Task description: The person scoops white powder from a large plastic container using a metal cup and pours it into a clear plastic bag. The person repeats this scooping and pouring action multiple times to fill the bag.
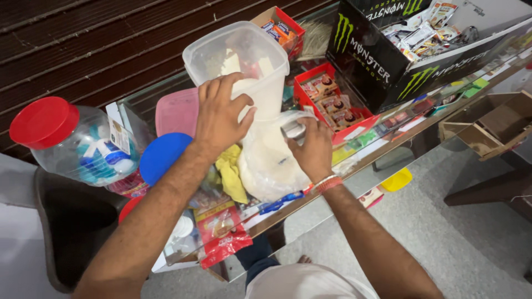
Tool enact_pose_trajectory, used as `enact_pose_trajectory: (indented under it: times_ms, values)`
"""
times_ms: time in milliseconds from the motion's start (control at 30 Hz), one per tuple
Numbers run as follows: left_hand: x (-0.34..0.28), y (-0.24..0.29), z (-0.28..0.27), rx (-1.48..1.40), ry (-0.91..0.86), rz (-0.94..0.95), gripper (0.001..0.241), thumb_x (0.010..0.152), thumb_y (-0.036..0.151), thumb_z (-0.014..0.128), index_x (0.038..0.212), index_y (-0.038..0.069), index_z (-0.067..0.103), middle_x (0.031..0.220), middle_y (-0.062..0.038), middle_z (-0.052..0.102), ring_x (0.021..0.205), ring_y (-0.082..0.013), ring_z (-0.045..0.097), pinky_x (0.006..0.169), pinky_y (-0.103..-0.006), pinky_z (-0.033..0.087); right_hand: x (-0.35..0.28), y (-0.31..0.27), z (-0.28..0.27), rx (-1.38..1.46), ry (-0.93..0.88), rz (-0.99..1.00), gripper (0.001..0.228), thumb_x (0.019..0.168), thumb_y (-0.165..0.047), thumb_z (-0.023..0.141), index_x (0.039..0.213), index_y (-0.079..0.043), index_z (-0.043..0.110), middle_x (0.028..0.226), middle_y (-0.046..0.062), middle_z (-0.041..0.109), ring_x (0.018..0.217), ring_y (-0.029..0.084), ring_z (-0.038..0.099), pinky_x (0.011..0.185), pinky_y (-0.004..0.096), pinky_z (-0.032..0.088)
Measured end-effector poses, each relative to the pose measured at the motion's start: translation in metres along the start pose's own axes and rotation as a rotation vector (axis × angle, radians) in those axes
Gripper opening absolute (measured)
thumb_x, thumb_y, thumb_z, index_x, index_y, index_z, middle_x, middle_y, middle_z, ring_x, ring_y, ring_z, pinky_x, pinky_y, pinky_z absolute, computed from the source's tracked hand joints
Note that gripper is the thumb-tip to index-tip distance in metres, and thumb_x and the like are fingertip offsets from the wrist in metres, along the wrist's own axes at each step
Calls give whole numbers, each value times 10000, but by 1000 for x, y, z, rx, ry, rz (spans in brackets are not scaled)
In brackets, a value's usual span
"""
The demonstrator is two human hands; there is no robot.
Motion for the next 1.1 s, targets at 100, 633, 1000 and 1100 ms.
enact_pose_trajectory:
  times_ms: [100,633,1000,1100]
  values:
    - [-3,-10,9,21,-53,-33,112,844,226,787,874,135,730,1284,-112,620,1179,-312,538,1032,-485,354,3,-1,5,-87,-52,39,595,692,-163,893,1201,-52,607,1133,192,634,1087,411,543,959,500,428]
    - [-7,-20,22,46,-87,-40,118,864,267,799,857,161,746,1048,-56,632,1025,-272,572,945,-461,369,-22,-24,67,-40,-207,119,583,668,-250,864,1150,-40,612,1029,179,654,975,393,606,888,481,489]
    - [-5,-21,21,41,-87,-53,119,871,267,800,844,161,755,1004,-51,636,984,-265,576,913,-449,365,-34,1,100,152,-429,467,728,644,-416,914,1192,-54,599,1036,209,672,949,363,677,852,440,561]
    - [-5,-21,23,31,-91,-60,118,869,267,802,840,163,756,982,-49,631,977,-267,576,909,-451,366,-42,12,116,313,-454,594,725,654,-416,912,1179,-30,595,984,167,717,877,288,703,792,392,568]
Point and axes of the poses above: each hand's wrist, its own x-axis towards the middle knuckle, its own z-axis out of the palm, y = z × x, the point moved 6 cm from there along x, towards the middle knuckle
